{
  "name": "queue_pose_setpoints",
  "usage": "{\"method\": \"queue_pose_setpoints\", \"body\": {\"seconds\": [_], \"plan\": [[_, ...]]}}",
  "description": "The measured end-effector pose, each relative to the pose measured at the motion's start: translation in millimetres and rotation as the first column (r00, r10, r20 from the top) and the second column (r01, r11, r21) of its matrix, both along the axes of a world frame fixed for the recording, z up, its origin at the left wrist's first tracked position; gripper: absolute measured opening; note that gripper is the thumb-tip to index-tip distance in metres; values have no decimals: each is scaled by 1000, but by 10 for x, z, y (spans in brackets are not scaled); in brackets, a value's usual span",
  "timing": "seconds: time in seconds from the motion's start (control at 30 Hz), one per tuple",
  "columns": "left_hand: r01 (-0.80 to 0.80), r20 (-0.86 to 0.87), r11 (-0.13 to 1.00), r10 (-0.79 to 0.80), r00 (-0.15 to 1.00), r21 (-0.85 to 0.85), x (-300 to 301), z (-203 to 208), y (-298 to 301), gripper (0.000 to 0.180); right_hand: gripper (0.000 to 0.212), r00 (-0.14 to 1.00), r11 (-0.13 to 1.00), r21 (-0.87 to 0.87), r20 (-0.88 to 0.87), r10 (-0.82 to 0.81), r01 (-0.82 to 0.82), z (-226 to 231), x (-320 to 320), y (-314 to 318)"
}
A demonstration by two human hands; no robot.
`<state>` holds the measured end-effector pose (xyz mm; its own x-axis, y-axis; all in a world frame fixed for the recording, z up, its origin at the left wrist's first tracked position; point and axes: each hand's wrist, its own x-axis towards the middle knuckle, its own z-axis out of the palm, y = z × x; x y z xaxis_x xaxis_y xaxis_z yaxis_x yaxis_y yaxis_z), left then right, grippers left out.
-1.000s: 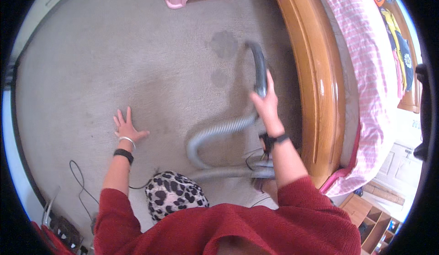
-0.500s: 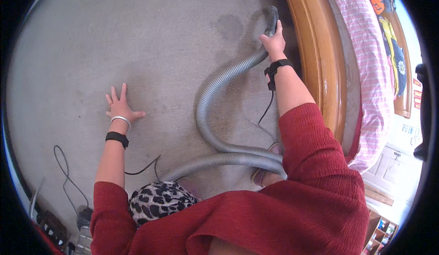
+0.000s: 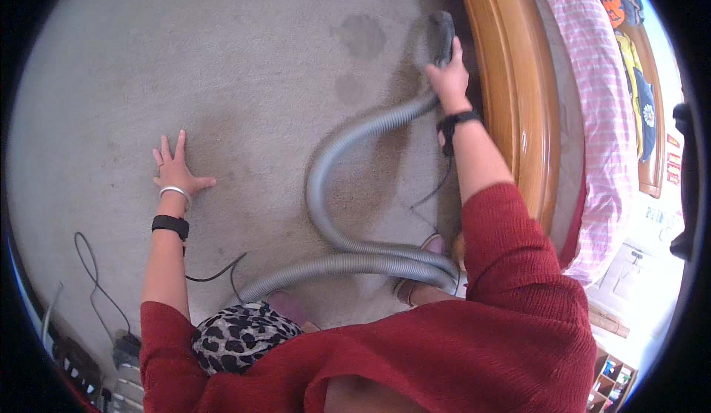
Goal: The person vacuums a carpeted floor using a vacuum cleaner hose with a nozzle attachment. They move the nozzle back and forth across the carpet, focusing on areas near a wooden bed frame and a pink plastic stool.
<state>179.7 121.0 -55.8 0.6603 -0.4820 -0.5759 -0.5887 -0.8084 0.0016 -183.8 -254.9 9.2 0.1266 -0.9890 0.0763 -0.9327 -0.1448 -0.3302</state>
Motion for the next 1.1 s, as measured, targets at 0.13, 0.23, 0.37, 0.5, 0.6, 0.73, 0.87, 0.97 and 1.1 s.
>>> {"method": "queue_pose_setpoints", "body": {"seconds": [0.13, 0.23, 0.37, 0.5, 0.6, 0.73, 0.87, 0.97, 1.1], "plan": [[9, 9, 1000, -9, 1000, -16, -4, 8, 10, 129, 92, 986, 996, 71, 157, 50, -62, 126, -225, 307], [-6, 15, 1000, 6, 1000, -29, -11, 7, 2, 132, 94, 980, 998, 41, 195, 44, -53, 252, -649, 1293], [-6, 32, 999, 7, 999, -35, -14, -4, -2, 132, 93, 966, 998, 66, 257, -2, -15, 192, -639, 1311], [-14, 42, 999, 15, 999, -29, -24, -14, 11, 134, 93, 990, 1000, -3, 135, -28, 29, -23, -78, 20], [-18, 30, 998, 20, 999, -58, -21, -20, 23, 134, 90, 972, 997, 57, 226, -70, 59, -23, -1, -43], [-21, 35, 998, 23, 999, -51, -12, -47, 35, 133, 91, 956, 992, 124, 290, -51, 15, 131, -479, 1162], [-20, 60, 998, 24, 998, -63, -13, -59, 35, 135, 94, 969, 999, 2, 245, 36, -38, 81, -646, 1427], [-21, 58, 998, 24, 998, -51, -19, -50, 24, 136, 94, 984, 1000, -5, 179, -14, 15, -70, -238, 384], [-25, 42, 999, 26, 999, -41, -25, -24, 25, 130, 95, 981, 998, -60, 193, 35, -24, -194, 357, -887]]}}
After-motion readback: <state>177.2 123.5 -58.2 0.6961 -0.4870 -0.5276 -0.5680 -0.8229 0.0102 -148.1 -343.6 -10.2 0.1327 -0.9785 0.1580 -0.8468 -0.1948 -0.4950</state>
